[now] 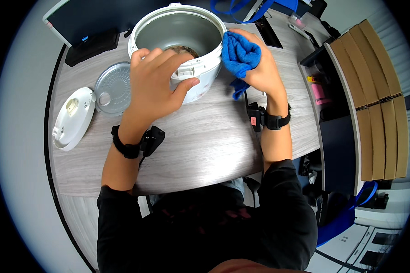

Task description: The person uses a screwdriver to remove screws from the lid of a white rice cooker, then removes the lid and inner metal plate. They wipe the rim of the cooker with a blue cloth.

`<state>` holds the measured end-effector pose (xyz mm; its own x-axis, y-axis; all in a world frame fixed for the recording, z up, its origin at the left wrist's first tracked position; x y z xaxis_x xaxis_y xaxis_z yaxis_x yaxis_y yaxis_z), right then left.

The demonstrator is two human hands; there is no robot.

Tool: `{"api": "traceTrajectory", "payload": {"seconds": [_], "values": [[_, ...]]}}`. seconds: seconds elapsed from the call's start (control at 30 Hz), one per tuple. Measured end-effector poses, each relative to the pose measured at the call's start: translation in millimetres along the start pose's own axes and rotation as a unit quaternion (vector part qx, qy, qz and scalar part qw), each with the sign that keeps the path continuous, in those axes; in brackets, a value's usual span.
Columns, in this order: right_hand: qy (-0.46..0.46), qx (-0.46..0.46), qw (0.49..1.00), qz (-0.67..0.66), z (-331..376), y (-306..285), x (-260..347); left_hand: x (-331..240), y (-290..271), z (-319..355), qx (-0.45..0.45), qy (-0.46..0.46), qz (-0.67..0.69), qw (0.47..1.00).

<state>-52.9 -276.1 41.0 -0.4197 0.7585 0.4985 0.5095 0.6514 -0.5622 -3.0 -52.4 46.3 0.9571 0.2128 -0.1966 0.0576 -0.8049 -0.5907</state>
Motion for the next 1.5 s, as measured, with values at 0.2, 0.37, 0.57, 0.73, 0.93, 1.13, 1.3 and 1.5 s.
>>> {"api": "traceTrajectory", "payload": {"seconds": [0.2, 0.37, 0.57, 0.73, 0.93, 1.13, 1.3, 1.5], "values": [[0.001, 0.053, 0.998, -0.023, 2.0, 1.3, 20.2, -0.6, 0.6, 0.9, -0.010, 0.007, -0.009, 1.000], [-0.031, 0.022, 0.999, 0.029, -0.3, -1.4, 13.6, 1.1, 1.5, 2.0, -0.009, 0.009, -0.010, 1.000], [-0.006, 0.021, 1.000, 0.005, -5.2, -3.6, 5.2, 1.7, 0.2, 0.5, -0.001, -0.002, -0.005, 1.000], [0.001, 0.041, 0.999, -0.003, -2.5, -1.2, 3.2, 1.5, 2.1, 2.5, -0.012, -0.004, -0.008, 1.000], [0.008, 0.083, 0.996, -0.031, -2.1, -2.1, 12.1, 1.2, 3.9, 3.7, -0.015, -0.002, -0.013, 1.000], [-0.001, 0.088, 0.995, -0.041, -1.0, 1.9, 13.2, 2.7, 3.1, 2.5, -0.012, -0.003, -0.004, 1.000], [0.007, 0.090, 0.996, -0.012, -2.5, -1.8, 13.1, 3.7, 2.7, 2.1, -0.010, -0.004, 0.001, 1.000], [0.011, 0.080, 0.997, -0.008, -1.7, -0.4, 4.7, 3.6, 2.1, 2.4, -0.008, -0.010, 0.008, 1.000]]}}
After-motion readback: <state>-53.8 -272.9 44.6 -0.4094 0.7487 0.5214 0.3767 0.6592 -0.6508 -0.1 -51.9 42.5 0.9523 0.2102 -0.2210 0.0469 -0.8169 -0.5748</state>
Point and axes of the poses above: each hand's wrist, its own z-axis away from the middle knuckle, its own y-axis out of the palm, x = y × z, the point moved 5 cm from there along -z, towards the middle knuckle, and after that the axes turned 4 degrees about z, right-handed, at the moved point
